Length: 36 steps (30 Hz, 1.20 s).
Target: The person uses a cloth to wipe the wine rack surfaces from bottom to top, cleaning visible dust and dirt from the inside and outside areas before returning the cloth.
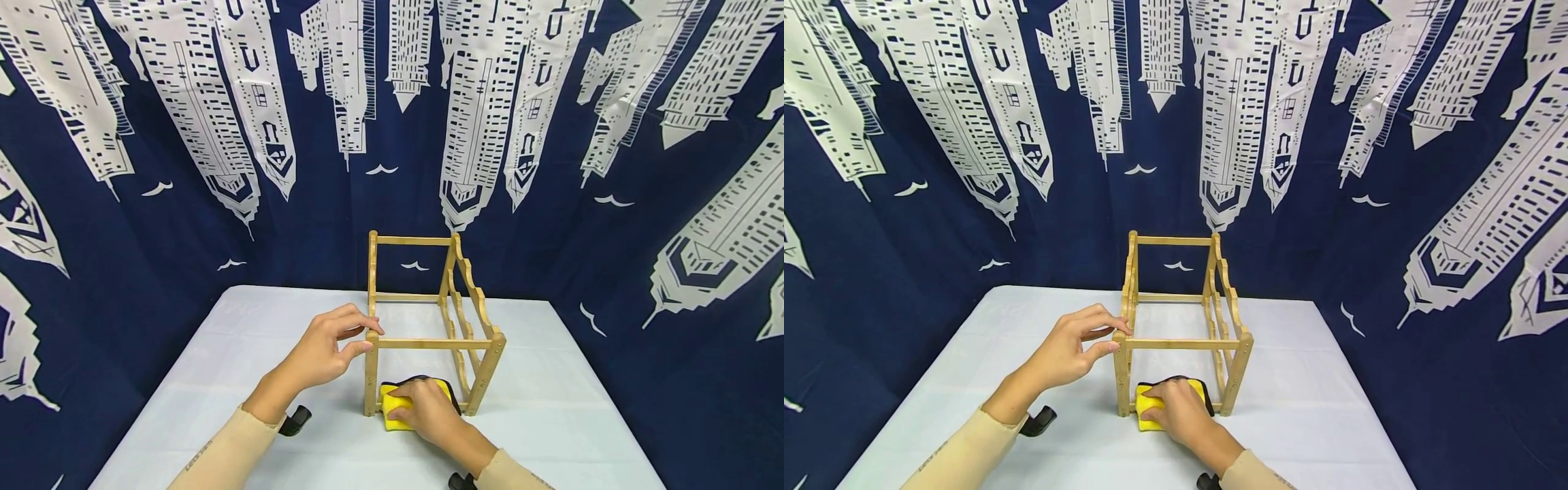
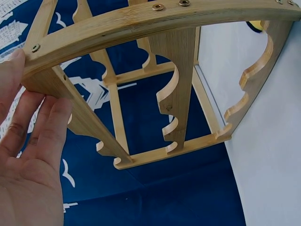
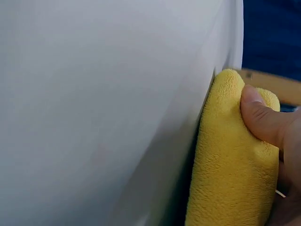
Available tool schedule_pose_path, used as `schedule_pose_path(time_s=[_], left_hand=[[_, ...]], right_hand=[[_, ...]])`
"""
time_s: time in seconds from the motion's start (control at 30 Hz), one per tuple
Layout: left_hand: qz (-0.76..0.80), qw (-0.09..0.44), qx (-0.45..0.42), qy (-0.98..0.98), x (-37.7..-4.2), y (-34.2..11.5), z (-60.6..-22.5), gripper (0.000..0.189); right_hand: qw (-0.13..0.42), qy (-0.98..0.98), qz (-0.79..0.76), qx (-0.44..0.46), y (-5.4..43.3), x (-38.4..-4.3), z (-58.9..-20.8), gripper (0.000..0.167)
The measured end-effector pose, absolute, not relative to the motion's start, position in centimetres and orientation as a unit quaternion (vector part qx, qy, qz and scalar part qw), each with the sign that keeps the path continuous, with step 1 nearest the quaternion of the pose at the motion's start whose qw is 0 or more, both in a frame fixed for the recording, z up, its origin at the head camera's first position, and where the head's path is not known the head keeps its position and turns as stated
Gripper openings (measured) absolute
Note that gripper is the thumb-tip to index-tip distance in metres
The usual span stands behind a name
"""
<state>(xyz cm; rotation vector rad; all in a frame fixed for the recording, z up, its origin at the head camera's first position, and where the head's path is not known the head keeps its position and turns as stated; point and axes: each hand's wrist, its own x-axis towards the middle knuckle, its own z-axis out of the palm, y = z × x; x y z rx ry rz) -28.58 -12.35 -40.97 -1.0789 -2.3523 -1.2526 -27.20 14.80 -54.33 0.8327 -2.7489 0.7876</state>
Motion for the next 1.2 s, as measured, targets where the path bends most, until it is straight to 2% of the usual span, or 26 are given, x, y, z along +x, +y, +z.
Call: schedule_pose_path(time_s=[0.2, 0.3, 0.53, 0.67, 1.2], left_hand=[[-0.43, 0.133, -0.367, -0.814, -28.6, -12.3, -41.1, 0.027], [-0.431, 0.134, -0.363, -0.815, -28.5, -12.4, -41.1, 0.028], [-0.429, 0.147, -0.365, -0.813, -28.7, -12.4, -41.3, 0.029], [-0.43, 0.152, -0.366, -0.811, -28.8, -12.1, -41.4, 0.031], [-0.459, 0.141, -0.365, -0.798, -28.3, -12.2, -40.9, 0.031]], right_hand=[[0.064, -0.937, 0.255, 0.231, 18.2, -26.4, -53.5, 0.038], [0.06, -0.943, 0.228, 0.236, 19.2, -26.1, -52.9, 0.039], [0.101, -0.942, 0.174, 0.267, 19.5, -25.5, -53.5, 0.038], [0.122, -0.933, 0.213, 0.262, 19.1, -25.9, -54.0, 0.035], [0.124, -0.901, 0.279, 0.31, 13.3, -27.0, -54.5, 0.037]])
